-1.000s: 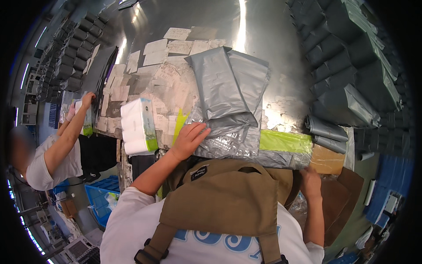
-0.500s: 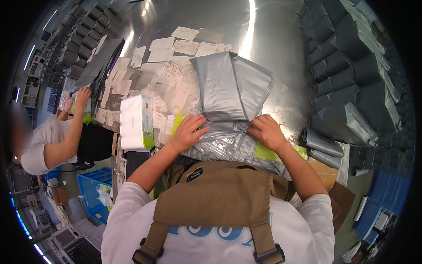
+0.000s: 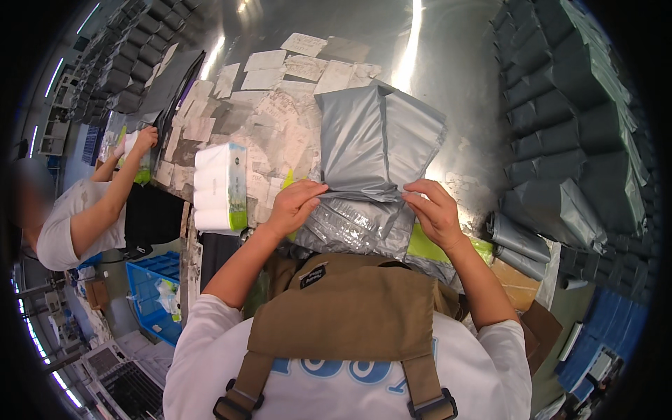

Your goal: The person picks up stacks of tissues from a conveyor and a workbench, inserts them into plastic shipping bags, seals the bags by removing the adhesive liners, and stacks the completed packages onto a pallet.

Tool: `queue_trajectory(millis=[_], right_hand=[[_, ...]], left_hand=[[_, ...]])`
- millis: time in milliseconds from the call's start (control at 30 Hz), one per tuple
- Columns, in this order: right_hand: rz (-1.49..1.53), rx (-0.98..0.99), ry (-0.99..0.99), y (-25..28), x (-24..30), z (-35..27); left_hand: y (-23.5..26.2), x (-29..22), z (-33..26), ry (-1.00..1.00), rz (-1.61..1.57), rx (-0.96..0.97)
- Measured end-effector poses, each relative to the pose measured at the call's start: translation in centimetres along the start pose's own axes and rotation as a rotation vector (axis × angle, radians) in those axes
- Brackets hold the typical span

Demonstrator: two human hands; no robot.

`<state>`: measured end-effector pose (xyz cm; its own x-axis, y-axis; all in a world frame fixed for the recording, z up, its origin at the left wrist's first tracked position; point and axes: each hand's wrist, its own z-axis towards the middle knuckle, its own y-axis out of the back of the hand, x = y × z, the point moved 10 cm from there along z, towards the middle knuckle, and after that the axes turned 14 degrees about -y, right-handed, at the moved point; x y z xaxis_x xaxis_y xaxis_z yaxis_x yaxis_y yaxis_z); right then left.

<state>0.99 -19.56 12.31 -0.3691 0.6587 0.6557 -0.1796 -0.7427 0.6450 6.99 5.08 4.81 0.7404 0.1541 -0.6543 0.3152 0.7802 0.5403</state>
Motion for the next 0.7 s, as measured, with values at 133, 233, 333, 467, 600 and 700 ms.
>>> queue_trajectory(millis=[133, 233, 333, 467, 600, 700], right_hand=[[0.199, 0.133, -0.185, -1.5, -3.1, 0.9], [0.230, 0.198, -0.269, -1.3, -3.0, 0.3], [0.000, 0.218, -0.132, -1.8, -1.1, -0.8], [-0.110, 0.204, -0.122, -3.0, -1.5, -2.1], [-0.069, 0.155, -0.137, -3.3, -1.6, -2.1], [-0.164, 0.153, -0.041, -3.8, 0.1, -1.6]], left_hand=[[0.0, -0.6, 0.7, 0.024, 0.067, 0.015], [0.2, -1.7, 0.6, -0.062, 0.080, 0.002], [-0.3, -3.4, 0.9, -0.152, 0.082, 0.032], [-1.5, -4.2, 0.7, -0.278, 0.200, 0.126], [-1.3, -4.8, 0.9, -0.350, 0.277, 0.116], [-1.3, -5.1, 1.3, -0.315, 0.281, 0.127]])
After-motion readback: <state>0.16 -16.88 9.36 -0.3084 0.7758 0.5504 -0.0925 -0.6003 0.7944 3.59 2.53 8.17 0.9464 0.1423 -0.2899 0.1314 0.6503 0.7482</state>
